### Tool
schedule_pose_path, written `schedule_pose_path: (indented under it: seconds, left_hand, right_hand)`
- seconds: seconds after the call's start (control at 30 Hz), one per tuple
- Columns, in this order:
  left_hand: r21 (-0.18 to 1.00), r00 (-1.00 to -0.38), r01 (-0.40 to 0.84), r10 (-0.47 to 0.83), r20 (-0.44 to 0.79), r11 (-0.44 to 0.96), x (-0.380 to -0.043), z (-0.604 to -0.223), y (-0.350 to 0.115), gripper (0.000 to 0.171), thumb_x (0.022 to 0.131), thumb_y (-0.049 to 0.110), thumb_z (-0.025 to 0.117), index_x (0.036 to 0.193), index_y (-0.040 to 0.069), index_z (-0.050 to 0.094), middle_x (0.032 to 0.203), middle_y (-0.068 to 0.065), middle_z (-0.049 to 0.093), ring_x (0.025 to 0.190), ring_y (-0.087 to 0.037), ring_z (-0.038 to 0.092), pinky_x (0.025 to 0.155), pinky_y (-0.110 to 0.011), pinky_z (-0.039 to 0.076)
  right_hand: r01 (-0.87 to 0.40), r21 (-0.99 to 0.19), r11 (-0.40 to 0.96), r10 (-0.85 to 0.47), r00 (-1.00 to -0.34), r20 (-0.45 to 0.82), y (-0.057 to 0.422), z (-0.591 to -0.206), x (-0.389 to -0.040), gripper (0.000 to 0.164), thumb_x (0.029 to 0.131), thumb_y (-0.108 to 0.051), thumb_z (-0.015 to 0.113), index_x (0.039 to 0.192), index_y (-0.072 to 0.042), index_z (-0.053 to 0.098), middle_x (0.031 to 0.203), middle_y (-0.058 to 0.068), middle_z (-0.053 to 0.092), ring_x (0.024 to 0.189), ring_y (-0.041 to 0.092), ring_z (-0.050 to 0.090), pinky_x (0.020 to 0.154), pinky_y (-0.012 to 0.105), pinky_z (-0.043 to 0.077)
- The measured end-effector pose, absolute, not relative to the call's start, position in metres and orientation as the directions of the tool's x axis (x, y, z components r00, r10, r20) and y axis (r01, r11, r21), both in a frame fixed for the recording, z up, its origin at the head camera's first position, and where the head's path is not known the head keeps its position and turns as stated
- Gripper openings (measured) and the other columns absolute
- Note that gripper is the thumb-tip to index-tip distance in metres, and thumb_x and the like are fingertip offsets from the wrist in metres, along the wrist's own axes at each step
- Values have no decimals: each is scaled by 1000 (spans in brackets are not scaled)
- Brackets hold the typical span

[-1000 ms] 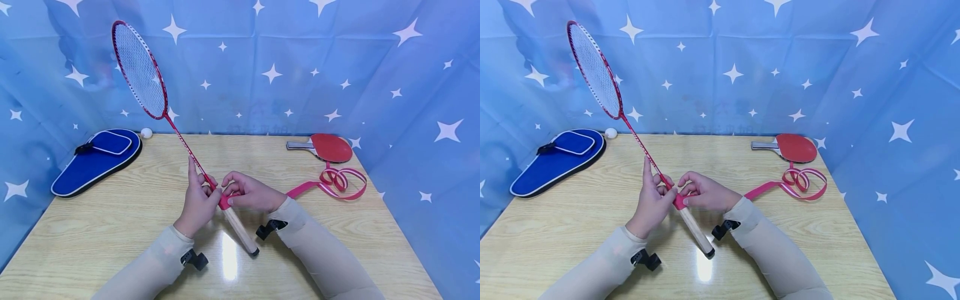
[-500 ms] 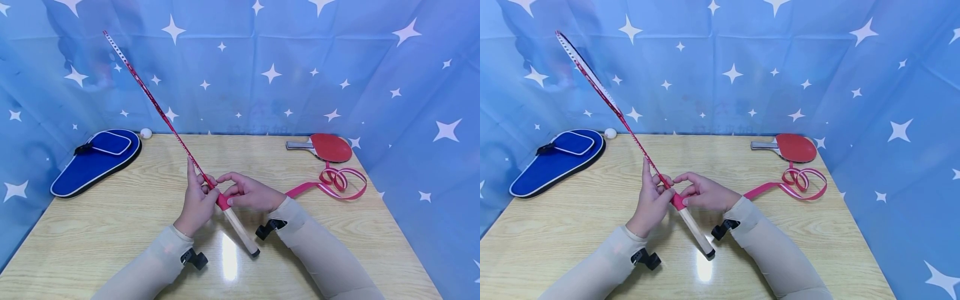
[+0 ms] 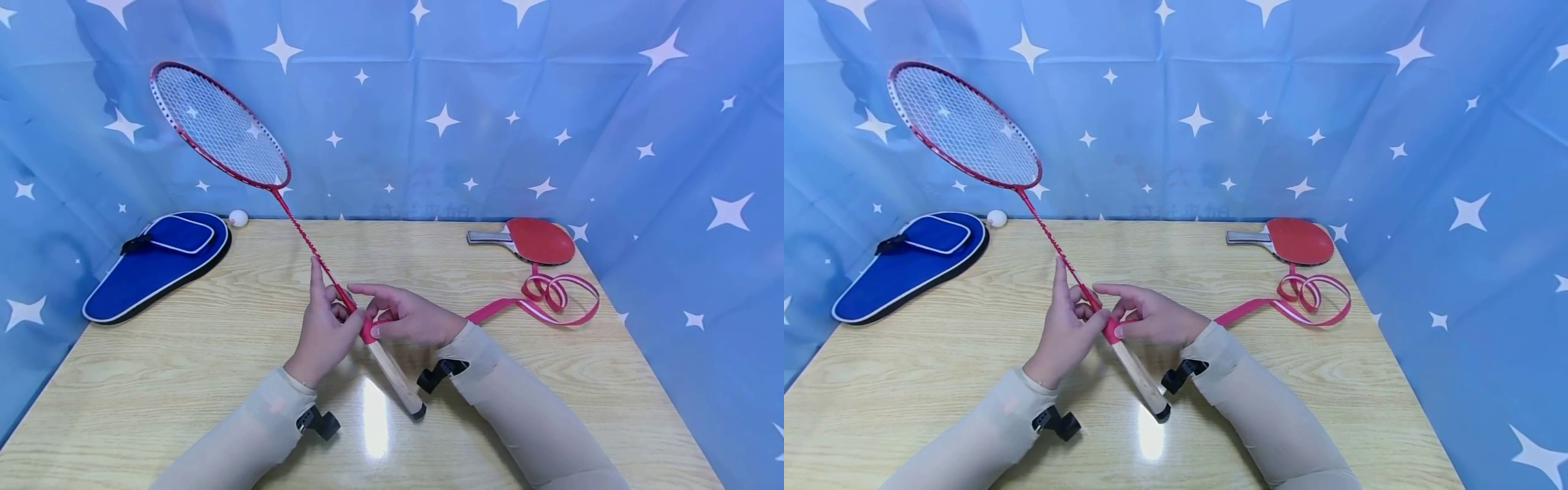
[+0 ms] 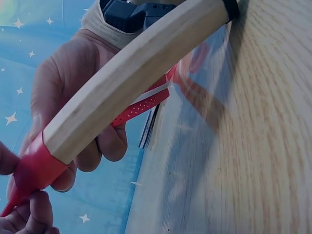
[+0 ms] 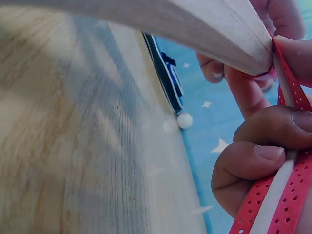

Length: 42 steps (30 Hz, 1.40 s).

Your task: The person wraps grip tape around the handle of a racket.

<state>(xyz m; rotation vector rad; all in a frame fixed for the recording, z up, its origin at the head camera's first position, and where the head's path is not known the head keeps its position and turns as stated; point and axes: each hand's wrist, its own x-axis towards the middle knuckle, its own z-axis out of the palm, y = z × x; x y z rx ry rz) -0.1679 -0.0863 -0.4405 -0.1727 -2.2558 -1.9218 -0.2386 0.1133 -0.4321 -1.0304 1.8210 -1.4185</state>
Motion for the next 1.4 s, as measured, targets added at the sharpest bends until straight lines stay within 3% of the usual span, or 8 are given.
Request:
schedule_pose_path:
  seconds: [0.17,0.33,0.57,0.87,1.07,1.3,1.4]
  left_hand:
    - [957,-978,197,-22,206,214,-167,-441,-86,125,90,8,79,168,34,-16,92,-6,63,60,-17,56,57,-24,49]
    - [963,-981,189,-13,195,191,-166,-440,-87,122,92,4,74,168,36,-16,99,-7,65,63,-19,58,58,-25,51]
    - [967,-984,177,4,179,181,-167,-440,-88,117,93,-2,66,167,36,-16,111,-21,64,70,-23,61,65,-24,54]
    - [972,-986,163,6,165,170,-167,-440,-87,116,91,-6,62,168,34,-15,114,-15,63,75,-23,63,67,-25,56]
    - [967,-985,173,11,174,189,-167,-440,-88,116,90,-4,63,168,30,-16,115,-23,63,74,-22,61,67,-25,54]
    - [971,-987,163,26,161,173,-169,-441,-88,122,91,4,72,167,31,-19,109,-18,65,66,-18,60,61,-24,52]
    - [973,-987,162,31,159,162,-170,-441,-88,120,92,2,70,167,31,-20,112,-20,65,68,-20,62,61,-25,54]
  right_hand:
    - [-239,-963,125,-857,-516,17,112,-432,-239,75,98,-5,72,164,-24,41,120,12,63,95,29,64,80,30,58]
    - [-265,-956,123,-867,-498,26,112,-433,-238,75,100,-8,70,165,-26,38,120,11,65,100,29,66,82,31,59]
    - [-207,-973,98,-886,-464,9,115,-432,-239,73,102,-1,61,166,-24,36,123,12,71,115,28,67,97,37,58]
    - [-189,-976,111,-896,-443,-16,117,-434,-241,73,103,0,60,167,-22,34,115,15,75,112,27,71,101,37,56]
    - [-238,-961,140,-890,-455,-17,117,-433,-240,74,102,-2,62,167,-26,35,115,10,75,109,26,69,95,34,57]
    - [-282,-951,125,-874,-486,29,114,-432,-238,72,100,-5,70,164,-20,41,113,10,72,100,27,67,81,31,59]
    - [-273,-955,114,-873,-486,34,114,-432,-239,71,100,-4,69,164,-19,41,115,10,72,103,27,68,83,31,59]
